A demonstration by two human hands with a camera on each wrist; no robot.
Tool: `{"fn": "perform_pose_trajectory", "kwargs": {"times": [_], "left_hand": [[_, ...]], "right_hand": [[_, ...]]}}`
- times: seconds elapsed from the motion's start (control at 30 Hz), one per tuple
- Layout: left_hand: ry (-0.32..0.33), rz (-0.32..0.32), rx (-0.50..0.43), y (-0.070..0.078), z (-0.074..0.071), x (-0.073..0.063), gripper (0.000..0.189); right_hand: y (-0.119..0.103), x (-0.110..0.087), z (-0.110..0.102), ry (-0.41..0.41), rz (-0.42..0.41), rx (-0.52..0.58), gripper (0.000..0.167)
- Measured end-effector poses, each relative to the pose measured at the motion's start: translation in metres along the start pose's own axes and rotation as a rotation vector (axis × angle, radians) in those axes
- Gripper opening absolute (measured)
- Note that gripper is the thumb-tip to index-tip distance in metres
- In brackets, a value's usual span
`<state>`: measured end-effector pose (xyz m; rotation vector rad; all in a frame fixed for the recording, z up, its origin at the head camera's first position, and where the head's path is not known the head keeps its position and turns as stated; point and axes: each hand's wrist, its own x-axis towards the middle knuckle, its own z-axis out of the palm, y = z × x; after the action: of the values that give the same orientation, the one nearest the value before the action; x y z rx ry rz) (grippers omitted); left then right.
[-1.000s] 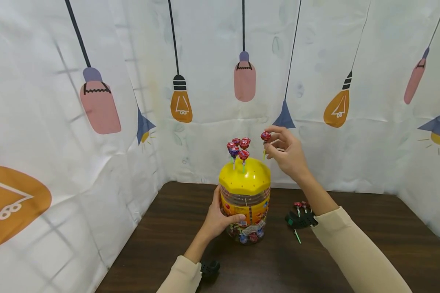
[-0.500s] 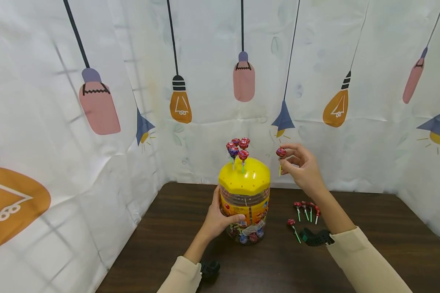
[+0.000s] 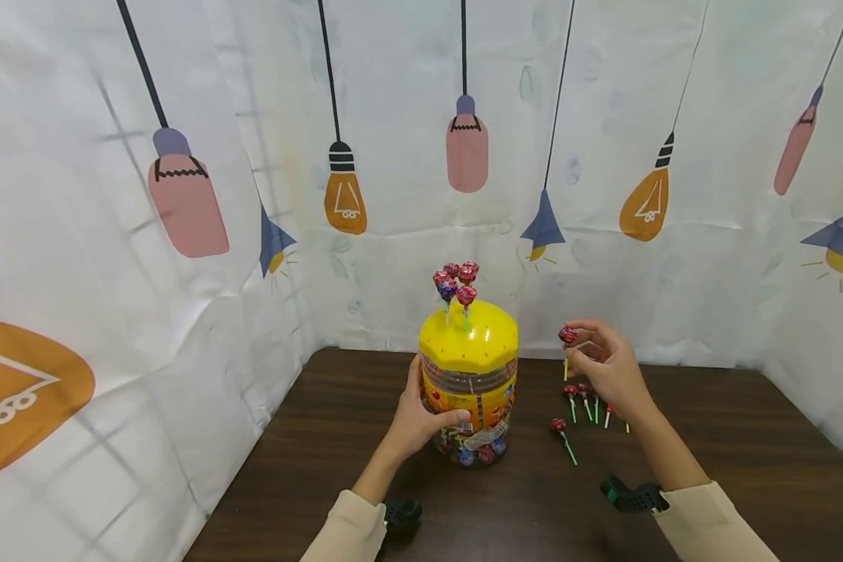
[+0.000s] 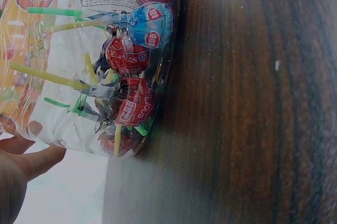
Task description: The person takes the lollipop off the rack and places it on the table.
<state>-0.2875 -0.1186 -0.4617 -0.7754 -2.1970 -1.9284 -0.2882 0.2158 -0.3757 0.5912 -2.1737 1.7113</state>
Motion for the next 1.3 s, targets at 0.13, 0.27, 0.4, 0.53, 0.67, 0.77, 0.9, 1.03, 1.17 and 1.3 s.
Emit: {"fn": "perform_pose_trajectory", "kwargs": {"times": [0.13, 0.27, 0.4, 0.53, 0.67, 0.77, 0.9, 1.03, 1.17, 1.3], "left_hand": [[0.003, -0.001, 0.001, 0.0, 0.0, 0.0, 0.103], [0.002, 0.002, 0.004, -0.001, 0.0, 0.001, 0.105], [0.005, -0.005, 0.007, -0.001, 0.0, 0.001, 0.106], [0.004, -0.008, 0.013, 0.0, 0.0, 0.002, 0.105], [0.003, -0.009, 0.013, 0.001, 0.0, 0.001, 0.105], [0.005, -0.013, 0.008, 0.0, 0.0, 0.001, 0.105], [0.005, -0.01, 0.004, 0.0, 0.001, 0.001, 0.106], [0.006, -0.009, 0.01, 0.001, 0.001, 0.0, 0.106], [0.0, -0.014, 0.007, 0.006, 0.001, 0.0, 0.107], [-0.007, -0.015, 0.0, 0.008, 0.0, 0.0, 0.107]], "right_hand": [[0.016, -0.011, -0.005, -0.005, 0.03, -0.022, 0.037], [0.03, -0.023, -0.008, -0.011, 0.064, -0.032, 0.037], [0.044, -0.034, -0.01, -0.022, 0.083, -0.053, 0.037], [0.058, -0.042, -0.011, -0.037, 0.105, -0.045, 0.037], [0.069, -0.047, -0.012, -0.065, 0.134, -0.014, 0.035], [0.074, -0.05, -0.013, -0.097, 0.162, -0.007, 0.035], [0.08, -0.052, -0.015, -0.132, 0.201, -0.004, 0.038], [0.085, -0.054, -0.018, -0.17, 0.251, -0.005, 0.041], [0.09, -0.056, -0.02, -0.203, 0.307, -0.015, 0.042], [0.096, -0.055, -0.021, -0.246, 0.35, -0.029, 0.042]]}}
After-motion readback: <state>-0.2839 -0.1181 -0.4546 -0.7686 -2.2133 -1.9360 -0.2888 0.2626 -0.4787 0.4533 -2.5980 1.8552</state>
